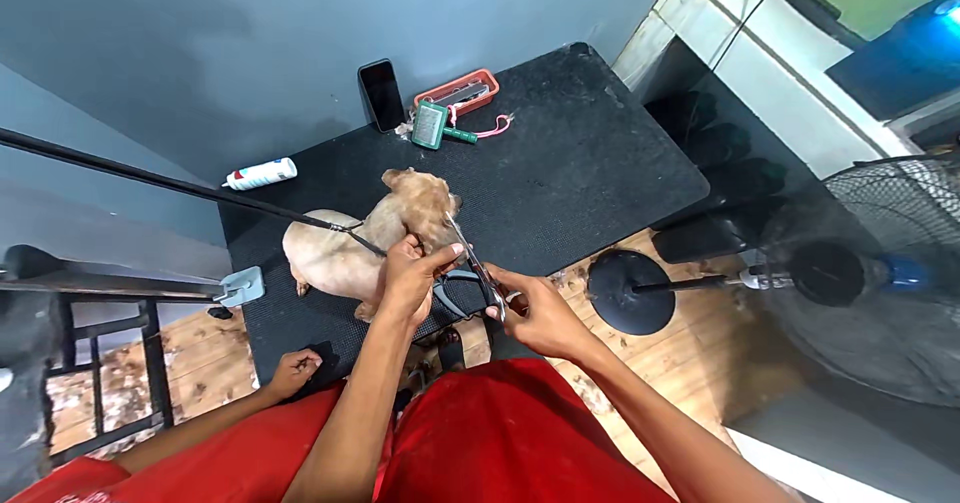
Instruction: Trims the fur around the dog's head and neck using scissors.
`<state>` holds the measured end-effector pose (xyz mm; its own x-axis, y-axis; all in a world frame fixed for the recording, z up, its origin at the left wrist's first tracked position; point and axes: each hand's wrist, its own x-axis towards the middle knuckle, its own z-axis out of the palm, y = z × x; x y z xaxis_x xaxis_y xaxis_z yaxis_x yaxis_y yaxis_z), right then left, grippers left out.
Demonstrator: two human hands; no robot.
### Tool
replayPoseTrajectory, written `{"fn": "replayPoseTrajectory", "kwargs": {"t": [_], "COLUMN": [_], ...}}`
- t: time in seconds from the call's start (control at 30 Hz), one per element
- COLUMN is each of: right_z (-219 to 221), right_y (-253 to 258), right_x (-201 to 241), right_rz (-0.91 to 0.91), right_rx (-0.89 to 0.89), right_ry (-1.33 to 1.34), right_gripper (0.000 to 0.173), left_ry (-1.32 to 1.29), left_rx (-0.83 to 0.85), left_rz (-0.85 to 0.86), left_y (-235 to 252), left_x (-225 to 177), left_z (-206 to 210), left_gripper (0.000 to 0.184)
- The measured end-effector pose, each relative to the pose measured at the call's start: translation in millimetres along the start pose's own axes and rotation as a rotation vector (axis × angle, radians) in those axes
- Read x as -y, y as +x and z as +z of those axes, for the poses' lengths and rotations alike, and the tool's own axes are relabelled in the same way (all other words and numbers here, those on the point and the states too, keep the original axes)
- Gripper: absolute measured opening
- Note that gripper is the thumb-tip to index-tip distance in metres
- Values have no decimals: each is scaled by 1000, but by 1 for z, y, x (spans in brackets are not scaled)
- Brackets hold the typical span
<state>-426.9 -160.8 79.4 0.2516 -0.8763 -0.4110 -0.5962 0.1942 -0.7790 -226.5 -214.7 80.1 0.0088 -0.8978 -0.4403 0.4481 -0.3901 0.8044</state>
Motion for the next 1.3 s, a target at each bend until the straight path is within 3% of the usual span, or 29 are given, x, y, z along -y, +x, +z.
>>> {"fn": "replayPoseTrajectory", "kwargs": {"t": [0.2,0.4,0.63,1.3], "right_z": [16,39,42,35], "right_y": [-13,-20,-20,-22], "right_x": [-7,-19,-17,-20], "right_rz": [-35,-60,-104,-47], "right_rx": [-110,-206,-284,-156], "right_ry": [225,115,-34,153], "right_gripper": [66,57,51,51], "left_ry": [12,-94,-87,-129], "left_rx": [-40,-86,-116,-103], "left_rz": [11,-22,-25,-16], "left_y": [1,-2,-3,-10], "left_x": [4,6,8,6], "left_z": [6,21,27,32], "left_gripper": [36,45,41,42]}}
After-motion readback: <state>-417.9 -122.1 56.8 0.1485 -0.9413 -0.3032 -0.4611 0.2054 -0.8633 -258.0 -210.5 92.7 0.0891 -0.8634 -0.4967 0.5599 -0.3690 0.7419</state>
